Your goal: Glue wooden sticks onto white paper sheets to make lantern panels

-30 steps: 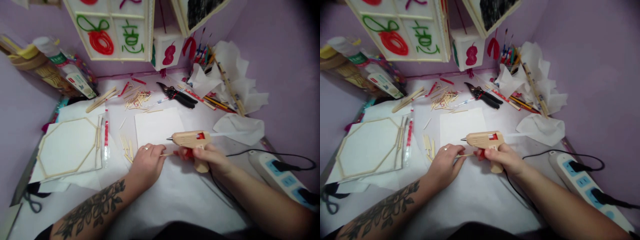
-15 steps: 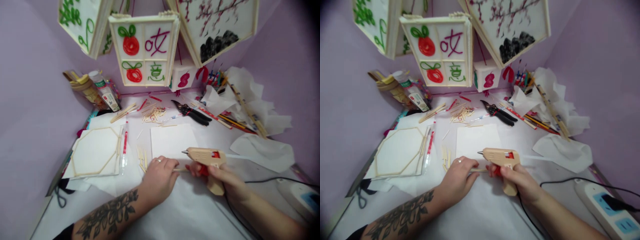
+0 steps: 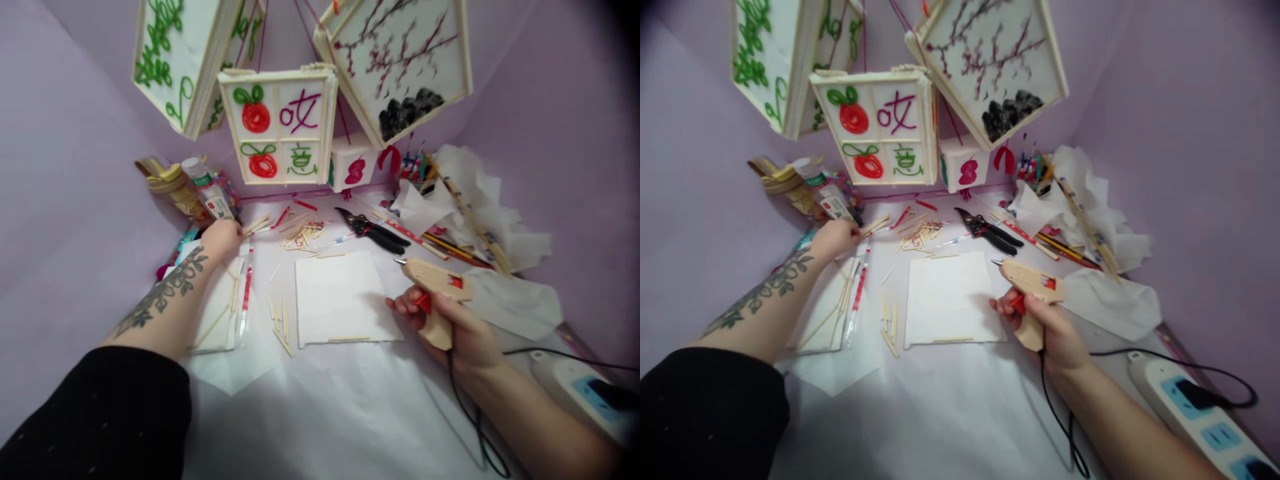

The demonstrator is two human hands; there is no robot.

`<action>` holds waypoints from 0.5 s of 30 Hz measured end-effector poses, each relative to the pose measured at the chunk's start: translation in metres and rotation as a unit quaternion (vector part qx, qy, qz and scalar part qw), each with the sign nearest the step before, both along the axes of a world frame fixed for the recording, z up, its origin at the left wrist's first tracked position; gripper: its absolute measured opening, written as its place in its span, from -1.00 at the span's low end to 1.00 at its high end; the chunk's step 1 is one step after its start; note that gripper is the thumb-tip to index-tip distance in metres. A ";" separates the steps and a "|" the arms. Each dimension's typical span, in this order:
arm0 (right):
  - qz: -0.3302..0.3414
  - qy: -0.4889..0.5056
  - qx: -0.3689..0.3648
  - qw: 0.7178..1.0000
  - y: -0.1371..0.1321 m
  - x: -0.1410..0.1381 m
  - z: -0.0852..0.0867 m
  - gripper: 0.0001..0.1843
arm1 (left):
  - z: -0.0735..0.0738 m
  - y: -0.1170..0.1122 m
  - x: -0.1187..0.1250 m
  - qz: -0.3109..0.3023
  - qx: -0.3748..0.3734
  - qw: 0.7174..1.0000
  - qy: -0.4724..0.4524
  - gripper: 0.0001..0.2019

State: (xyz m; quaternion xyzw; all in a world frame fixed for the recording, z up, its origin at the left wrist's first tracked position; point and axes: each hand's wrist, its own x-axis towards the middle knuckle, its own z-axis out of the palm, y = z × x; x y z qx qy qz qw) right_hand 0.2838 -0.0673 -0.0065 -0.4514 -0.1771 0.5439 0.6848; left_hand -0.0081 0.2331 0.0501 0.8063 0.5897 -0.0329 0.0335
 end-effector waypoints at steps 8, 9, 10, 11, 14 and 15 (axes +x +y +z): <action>0.013 -0.017 0.029 0.999 0.000 0.003 0.003 -0.73 | -0.027 0.019 -0.003 -0.033 0.006 0.995 0.091 -0.78; 0.011 -0.011 0.027 1.000 0.001 0.003 0.003 -0.73 | -0.026 0.018 -0.003 -0.043 0.007 0.995 0.095 -0.79; 0.011 -0.003 0.025 1.000 0.001 0.003 0.002 -0.73 | -0.024 0.016 -0.002 -0.050 0.011 0.994 0.098 -0.79; 0.011 0.005 0.023 1.000 0.001 0.003 0.002 -0.72 | -0.021 0.013 0.000 -0.056 0.018 0.993 0.100 -0.79; 0.011 0.017 0.018 1.000 0.002 0.003 0.001 -0.72 | -0.004 -0.008 0.006 -0.065 0.064 0.991 0.101 -0.71; 0.011 0.016 0.018 1.000 0.002 0.003 0.001 -0.72 | 0.004 -0.020 0.008 -0.066 0.083 0.989 0.098 -0.67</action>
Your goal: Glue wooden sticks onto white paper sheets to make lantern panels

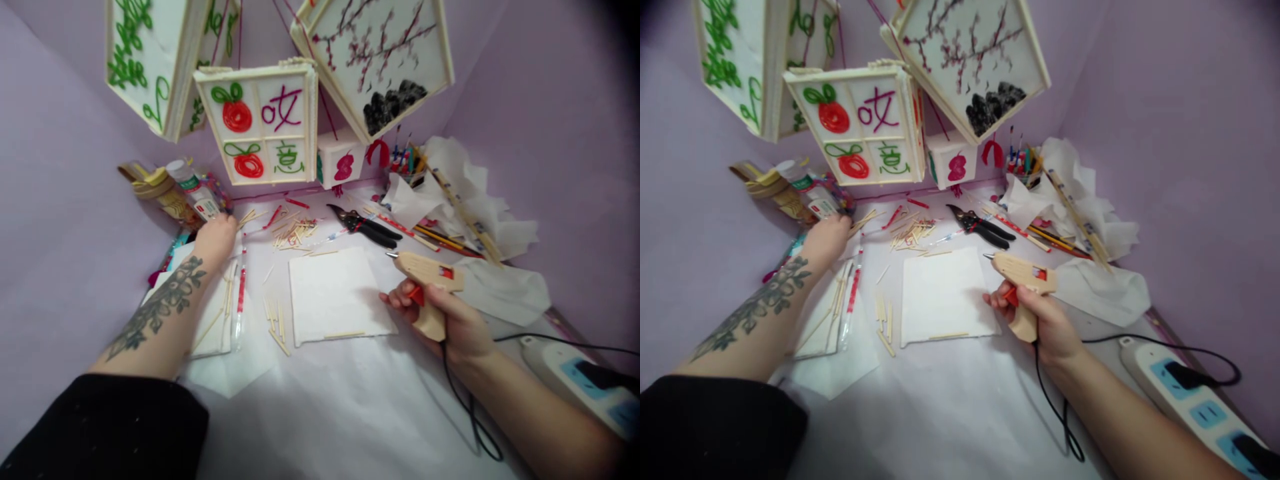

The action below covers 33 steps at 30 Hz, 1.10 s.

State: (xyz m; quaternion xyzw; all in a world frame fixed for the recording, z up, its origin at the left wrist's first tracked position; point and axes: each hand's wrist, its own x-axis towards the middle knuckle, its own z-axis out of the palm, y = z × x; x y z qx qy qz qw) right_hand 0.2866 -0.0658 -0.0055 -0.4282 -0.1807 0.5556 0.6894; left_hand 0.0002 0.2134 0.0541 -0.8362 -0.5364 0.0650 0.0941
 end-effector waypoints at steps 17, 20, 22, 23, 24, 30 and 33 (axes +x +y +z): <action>-0.002 0.039 -0.018 0.999 -0.001 0.000 0.002 -0.68 | -0.036 -0.141 0.061 0.183 -0.477 0.762 -0.399 -0.90; 0.000 0.050 -0.026 0.998 -0.002 0.000 0.004 -0.66 | -0.037 -0.133 0.064 0.174 -0.476 0.776 -0.376 -0.91; -0.002 0.057 -0.031 0.998 -0.001 -0.001 0.005 -0.66 | -0.039 -0.129 0.066 0.168 -0.480 0.781 -0.363 -0.93; -0.004 0.059 -0.031 0.998 -0.001 -0.001 0.005 -0.66 | -0.040 -0.127 0.067 0.165 -0.482 0.783 -0.357 -0.94; -0.006 0.060 -0.031 0.998 -0.001 -0.001 0.005 -0.66 | -0.041 -0.125 0.068 0.162 -0.484 0.785 -0.351 -0.95; -0.002 0.061 -0.013 0.998 -0.002 -0.001 0.006 -0.67 | -0.042 -0.119 0.074 0.145 -0.503 0.791 -0.316 -0.95; 0.000 0.063 -0.009 0.998 -0.002 -0.001 0.005 -0.69 | -0.038 -0.118 0.076 0.139 -0.509 0.794 -0.302 -0.95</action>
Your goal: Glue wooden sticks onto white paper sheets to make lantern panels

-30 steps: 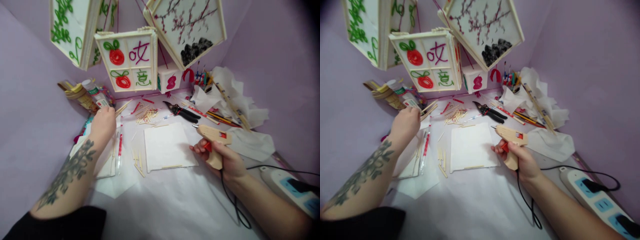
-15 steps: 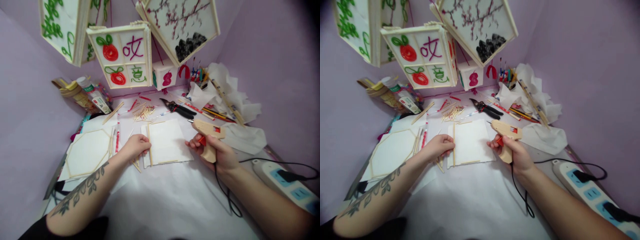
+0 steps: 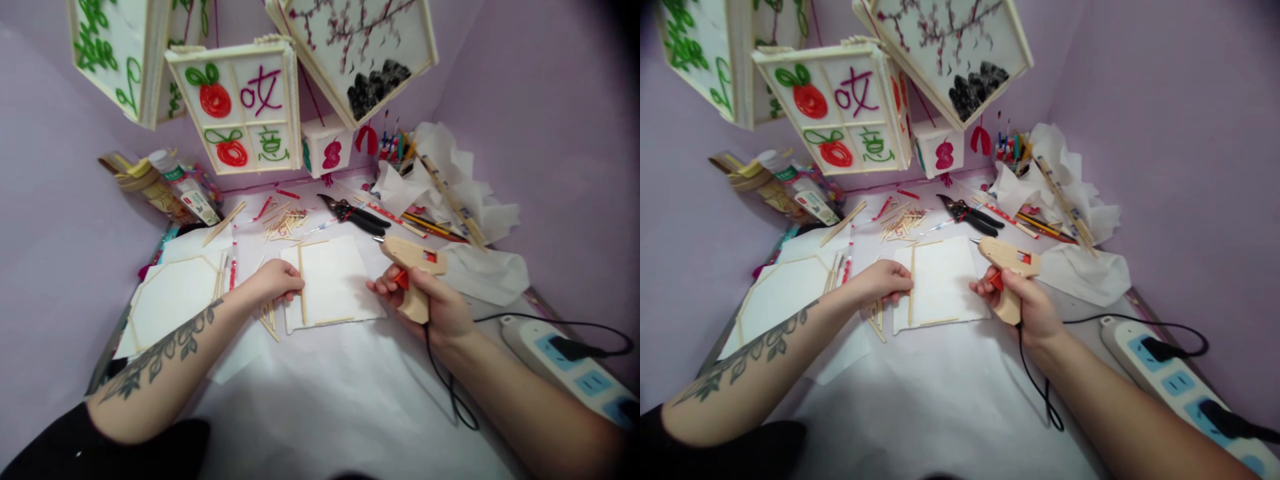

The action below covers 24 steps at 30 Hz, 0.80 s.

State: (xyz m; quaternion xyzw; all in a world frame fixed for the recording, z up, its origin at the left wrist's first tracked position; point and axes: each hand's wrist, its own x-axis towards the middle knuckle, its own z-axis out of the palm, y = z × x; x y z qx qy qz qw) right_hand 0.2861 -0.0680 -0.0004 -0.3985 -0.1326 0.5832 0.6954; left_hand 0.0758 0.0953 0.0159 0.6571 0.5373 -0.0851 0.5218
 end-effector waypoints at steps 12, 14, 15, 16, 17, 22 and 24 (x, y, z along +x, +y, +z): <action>0.003 -0.003 -0.003 1.000 -0.001 -0.001 0.001 -0.71 | 0.001 0.002 0.006 -0.029 -0.020 0.999 0.015 -0.96; 0.002 -0.001 -0.004 1.000 -0.001 -0.001 0.001 -0.70 | 0.002 0.001 0.009 -0.030 -0.020 0.999 0.017 -0.97; 0.003 0.001 -0.004 1.000 -0.001 -0.001 0.001 -0.70 | 0.003 0.000 0.011 -0.031 -0.019 0.999 0.019 -0.97; 0.004 0.001 -0.005 1.000 -0.001 -0.001 0.001 -0.70 | 0.004 -0.001 0.012 -0.032 -0.018 0.999 0.021 -0.97; 0.006 0.002 -0.005 1.000 -0.002 -0.001 0.001 -0.70 | 0.005 -0.001 0.013 -0.033 -0.016 0.999 0.024 -0.97; 0.005 0.003 0.002 1.000 -0.002 -0.001 0.002 -0.70 | 0.004 -0.002 0.013 -0.050 0.006 0.998 0.030 -0.96; 0.001 0.006 0.002 1.000 -0.001 -0.002 0.001 -0.70 | 0.003 -0.003 0.012 -0.061 0.025 0.997 0.031 -0.93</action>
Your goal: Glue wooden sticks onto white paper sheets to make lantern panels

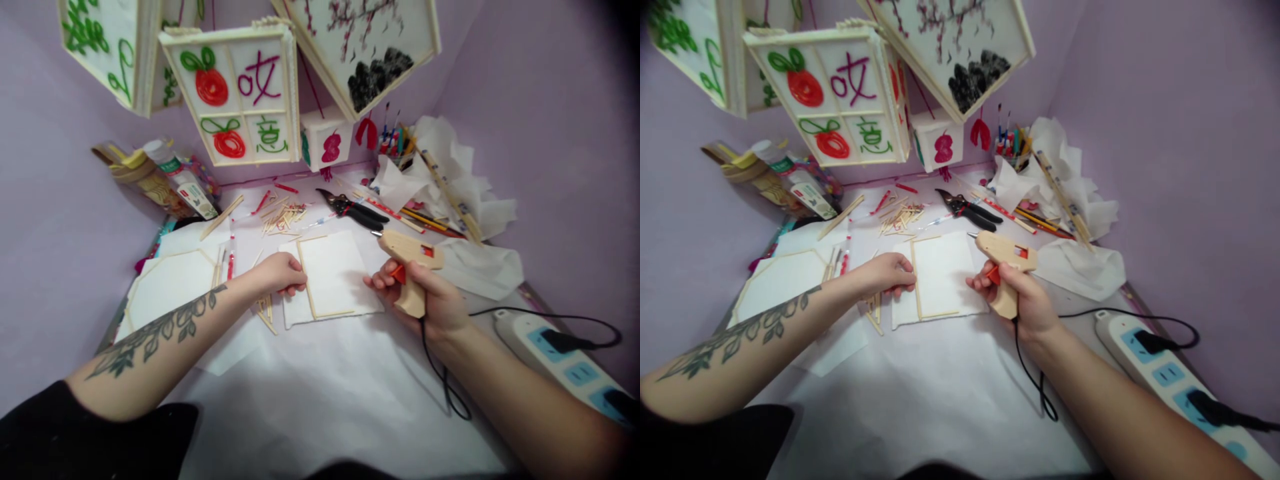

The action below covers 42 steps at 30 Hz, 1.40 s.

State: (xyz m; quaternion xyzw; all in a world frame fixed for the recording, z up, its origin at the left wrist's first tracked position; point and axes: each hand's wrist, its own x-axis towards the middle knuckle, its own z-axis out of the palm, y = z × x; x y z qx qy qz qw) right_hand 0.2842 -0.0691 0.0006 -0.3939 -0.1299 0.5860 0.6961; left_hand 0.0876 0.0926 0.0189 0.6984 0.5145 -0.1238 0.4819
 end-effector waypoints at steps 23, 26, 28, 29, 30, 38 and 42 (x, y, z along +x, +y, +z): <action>0.004 -0.020 -0.031 0.999 0.002 0.002 -0.004 -0.70 | -0.033 -0.044 -0.060 -0.272 0.413 0.851 -0.175 -0.52; 0.010 -0.028 -0.029 0.999 0.002 0.003 -0.005 -0.70 | -0.034 -0.045 -0.063 -0.285 0.423 0.836 -0.201 -0.68; 0.017 -0.029 -0.028 0.999 0.001 0.003 -0.004 -0.70 | -0.035 -0.046 -0.064 -0.301 0.422 0.826 -0.220 -0.69; 0.026 -0.028 -0.029 0.999 0.000 0.002 -0.003 -0.70 | -0.035 -0.046 -0.064 -0.306 0.420 0.824 -0.226 -0.67; 0.043 -0.026 -0.033 0.998 -0.001 0.002 -0.001 -0.70 | -0.035 -0.046 -0.065 -0.310 0.416 0.824 -0.227 -0.65; 0.145 -0.055 -0.065 0.986 -0.007 -0.003 0.000 -0.71 | -0.029 -0.046 -0.065 -0.295 0.432 0.821 -0.226 -0.76; 0.146 -0.058 -0.068 0.985 -0.008 -0.003 -0.001 -0.73 | -0.022 -0.047 -0.065 -0.298 0.490 0.773 -0.271 -0.80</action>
